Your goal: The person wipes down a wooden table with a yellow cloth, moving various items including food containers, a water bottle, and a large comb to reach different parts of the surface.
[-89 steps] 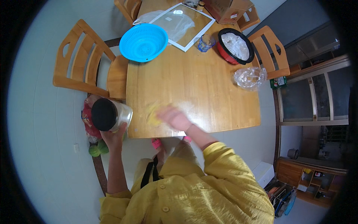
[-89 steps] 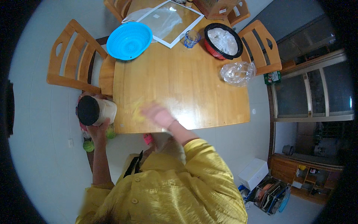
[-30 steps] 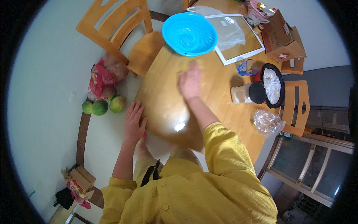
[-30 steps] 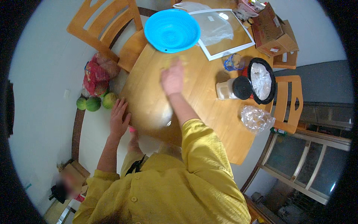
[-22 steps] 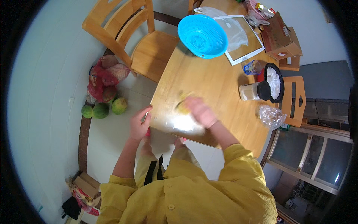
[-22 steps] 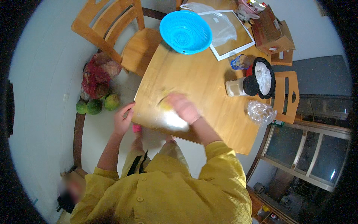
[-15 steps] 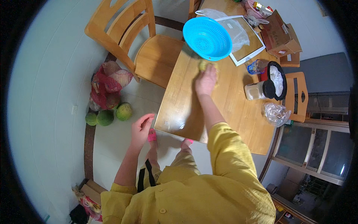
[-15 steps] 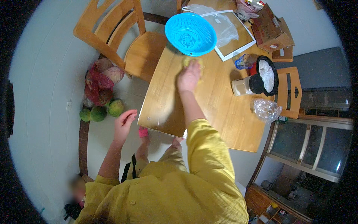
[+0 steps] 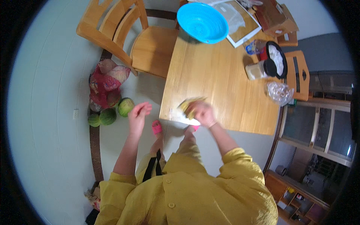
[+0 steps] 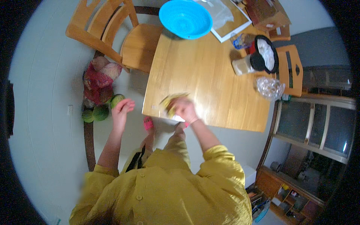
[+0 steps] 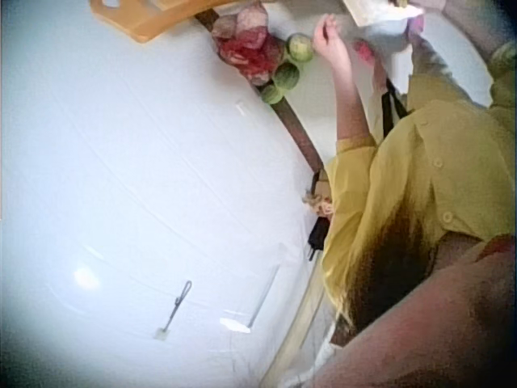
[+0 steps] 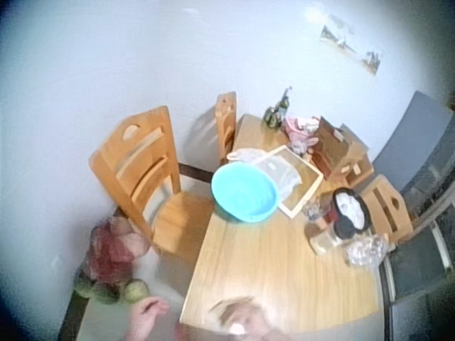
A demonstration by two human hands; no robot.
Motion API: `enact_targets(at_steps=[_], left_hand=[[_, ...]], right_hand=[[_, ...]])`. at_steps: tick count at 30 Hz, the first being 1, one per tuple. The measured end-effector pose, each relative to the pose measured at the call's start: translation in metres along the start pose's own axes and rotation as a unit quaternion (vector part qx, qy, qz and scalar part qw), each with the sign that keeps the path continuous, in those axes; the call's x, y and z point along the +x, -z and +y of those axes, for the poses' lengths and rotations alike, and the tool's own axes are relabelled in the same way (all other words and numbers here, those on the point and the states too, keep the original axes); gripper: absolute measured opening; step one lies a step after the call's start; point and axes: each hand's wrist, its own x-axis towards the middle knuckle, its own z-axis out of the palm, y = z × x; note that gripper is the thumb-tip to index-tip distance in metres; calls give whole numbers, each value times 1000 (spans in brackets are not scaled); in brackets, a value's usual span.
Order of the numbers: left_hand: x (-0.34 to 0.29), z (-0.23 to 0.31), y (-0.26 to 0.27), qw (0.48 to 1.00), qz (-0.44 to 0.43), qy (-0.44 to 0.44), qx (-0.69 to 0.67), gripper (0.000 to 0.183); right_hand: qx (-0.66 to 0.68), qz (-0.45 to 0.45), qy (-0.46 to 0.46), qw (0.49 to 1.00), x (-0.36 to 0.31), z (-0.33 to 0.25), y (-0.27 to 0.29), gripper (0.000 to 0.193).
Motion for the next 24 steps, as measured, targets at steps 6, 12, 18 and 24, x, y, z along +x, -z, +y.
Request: enact_targets(at_steps=[6, 12, 18, 24], left_hand=[[18, 25, -20, 999, -17, -39, -28, 22], [17, 35, -19, 999, -24, -36, 13, 21], [30, 41, -56, 994, -77, -73, 27, 19], [25, 31, -111, 980, -178, -65, 59, 17]], right_hand=[[-181, 280, -180, 925, 80, 61, 51, 35], [-206, 19, 64, 976, 31, -78, -60, 36], [-437, 149, -133, 877, -102, 22, 80, 25], [-527, 255, -212, 782, -103, 58, 92, 12]])
